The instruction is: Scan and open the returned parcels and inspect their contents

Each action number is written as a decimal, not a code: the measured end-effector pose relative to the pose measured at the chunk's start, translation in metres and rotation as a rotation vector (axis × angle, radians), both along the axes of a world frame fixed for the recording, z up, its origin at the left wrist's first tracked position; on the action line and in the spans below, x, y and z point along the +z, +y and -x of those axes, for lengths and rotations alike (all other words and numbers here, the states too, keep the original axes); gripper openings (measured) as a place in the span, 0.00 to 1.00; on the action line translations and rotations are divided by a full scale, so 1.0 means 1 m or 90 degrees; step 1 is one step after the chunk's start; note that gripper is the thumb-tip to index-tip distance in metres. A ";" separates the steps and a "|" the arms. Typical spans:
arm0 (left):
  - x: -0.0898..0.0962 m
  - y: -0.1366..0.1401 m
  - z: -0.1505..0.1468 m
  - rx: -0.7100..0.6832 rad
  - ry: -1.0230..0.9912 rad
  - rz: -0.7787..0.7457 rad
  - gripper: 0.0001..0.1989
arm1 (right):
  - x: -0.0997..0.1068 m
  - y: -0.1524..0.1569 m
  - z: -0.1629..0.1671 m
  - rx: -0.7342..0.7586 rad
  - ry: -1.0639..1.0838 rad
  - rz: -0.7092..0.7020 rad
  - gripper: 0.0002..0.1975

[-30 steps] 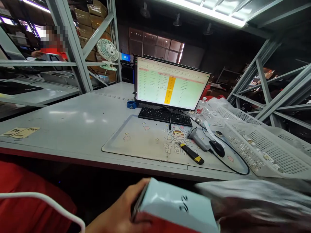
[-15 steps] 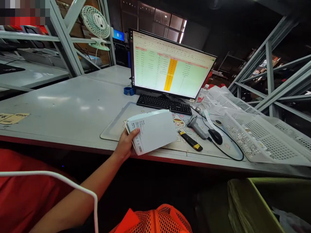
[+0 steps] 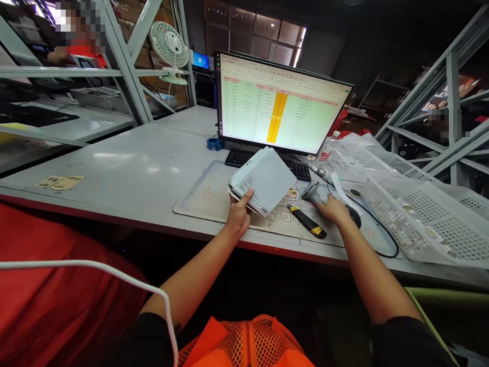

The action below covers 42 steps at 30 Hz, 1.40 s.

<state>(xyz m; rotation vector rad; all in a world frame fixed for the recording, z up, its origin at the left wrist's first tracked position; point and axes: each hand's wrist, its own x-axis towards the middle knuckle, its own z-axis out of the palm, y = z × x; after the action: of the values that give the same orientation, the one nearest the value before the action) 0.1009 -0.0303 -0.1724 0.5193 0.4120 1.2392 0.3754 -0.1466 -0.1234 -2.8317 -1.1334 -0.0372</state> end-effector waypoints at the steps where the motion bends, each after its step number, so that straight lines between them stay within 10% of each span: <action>1: 0.001 -0.002 -0.004 0.008 -0.005 -0.009 0.32 | -0.005 0.011 0.004 -0.008 0.012 0.013 0.37; 9: 0.002 -0.008 -0.031 0.067 -0.034 -0.022 0.32 | 0.005 0.017 0.011 -0.004 0.076 0.022 0.23; 15: -0.002 -0.006 -0.041 0.082 0.011 -0.050 0.32 | 0.071 -0.044 0.041 0.277 0.388 -0.053 0.17; 20: -0.001 -0.012 -0.049 0.086 0.046 -0.059 0.31 | 0.083 -0.056 0.077 0.402 0.342 -0.051 0.09; 27: -0.003 0.004 -0.017 0.118 0.085 -0.051 0.30 | 0.058 -0.037 0.056 0.396 0.235 -0.092 0.10; 35: 0.003 0.072 0.116 0.225 0.438 -0.208 0.30 | -0.007 0.003 -0.029 0.125 0.045 -0.051 0.18; 42: -0.033 0.083 0.177 0.288 0.636 -0.235 0.37 | -0.030 0.013 -0.039 0.032 -0.009 -0.062 0.29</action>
<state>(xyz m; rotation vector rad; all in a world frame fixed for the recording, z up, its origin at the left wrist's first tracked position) -0.0759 0.0530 -0.2058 1.4296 1.1985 1.4276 0.4147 -0.1338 -0.1539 -2.7213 -1.1712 -0.1063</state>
